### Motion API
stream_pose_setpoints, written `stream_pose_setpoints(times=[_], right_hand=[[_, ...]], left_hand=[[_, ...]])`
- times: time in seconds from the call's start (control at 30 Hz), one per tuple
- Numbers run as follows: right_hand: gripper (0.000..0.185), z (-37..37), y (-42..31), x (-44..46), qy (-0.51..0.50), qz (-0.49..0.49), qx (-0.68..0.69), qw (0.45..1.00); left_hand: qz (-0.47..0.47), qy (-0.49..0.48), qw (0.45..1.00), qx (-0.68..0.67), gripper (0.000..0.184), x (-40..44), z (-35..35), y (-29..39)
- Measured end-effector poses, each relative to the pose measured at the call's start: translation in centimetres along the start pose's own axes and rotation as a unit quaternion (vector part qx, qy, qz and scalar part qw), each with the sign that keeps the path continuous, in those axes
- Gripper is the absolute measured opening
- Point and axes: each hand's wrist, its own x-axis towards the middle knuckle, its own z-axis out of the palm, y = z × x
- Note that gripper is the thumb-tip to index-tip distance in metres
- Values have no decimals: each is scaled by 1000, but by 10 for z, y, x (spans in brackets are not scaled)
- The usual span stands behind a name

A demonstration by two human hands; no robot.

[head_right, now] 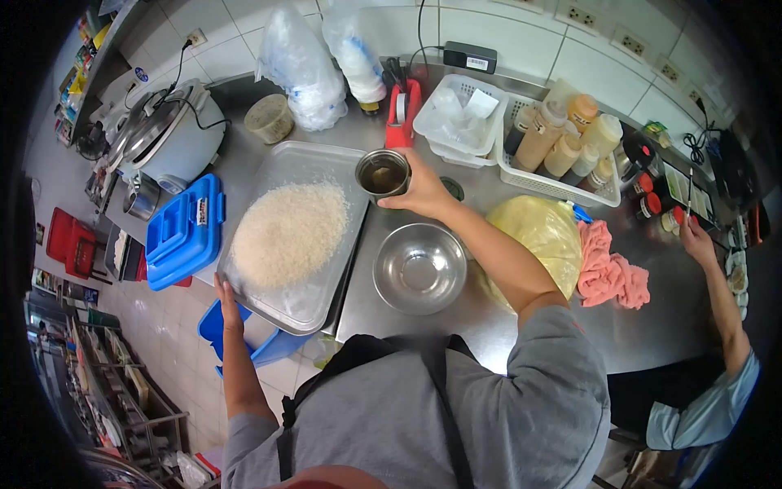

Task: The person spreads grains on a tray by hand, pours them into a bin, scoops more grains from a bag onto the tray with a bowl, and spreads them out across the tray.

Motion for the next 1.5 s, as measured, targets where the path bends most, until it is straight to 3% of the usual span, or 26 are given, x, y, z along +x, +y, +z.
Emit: stream_pose_setpoints(times=[0.17, 0.27, 0.33, 0.5, 0.57, 0.67, 0.73, 0.87, 1.17, 1.5], right_hand=[[93, -15, -82, -17, -15, -36, 34, 999], [99, -26, -118, -32, -23, -61, 70, 995], [100, -38, -137, -47, -28, -152, 41, 987], [110, -64, -173, -90, -58, -187, 90, 977], [105, -72, -185, -107, -43, -192, 82, 977], [103, -83, -192, -130, -45, -200, 102, 973], [106, -89, -196, -146, -61, -159, 131, 977], [109, -98, -205, -169, -52, -117, 139, 982], [103, -89, -205, -152, -76, -216, 81, 970], [91, -72, -215, -132, -85, -247, 100, 960]], left_hand=[[-32, -1, 999, -33, 76, -1, 0, -1], [-4, -8, 1000, 1, 75, 5, -10, -17], [44, -18, 999, 21, 74, 15, -16, -41], [64, -46, 997, 14, 77, 8, -11, -22], [63, -57, 996, 12, 77, 8, -10, -19], [64, -54, 996, 19, 79, 4, -10, -13], [13, -36, 999, 13, 82, 1, -8, -8], [28, -43, 999, 9, 82, 0, -14, -16], [30, -19, 998, 48, 76, -1, -2, -3], [40, -16, 996, 84, 74, 2, -5, -7]])
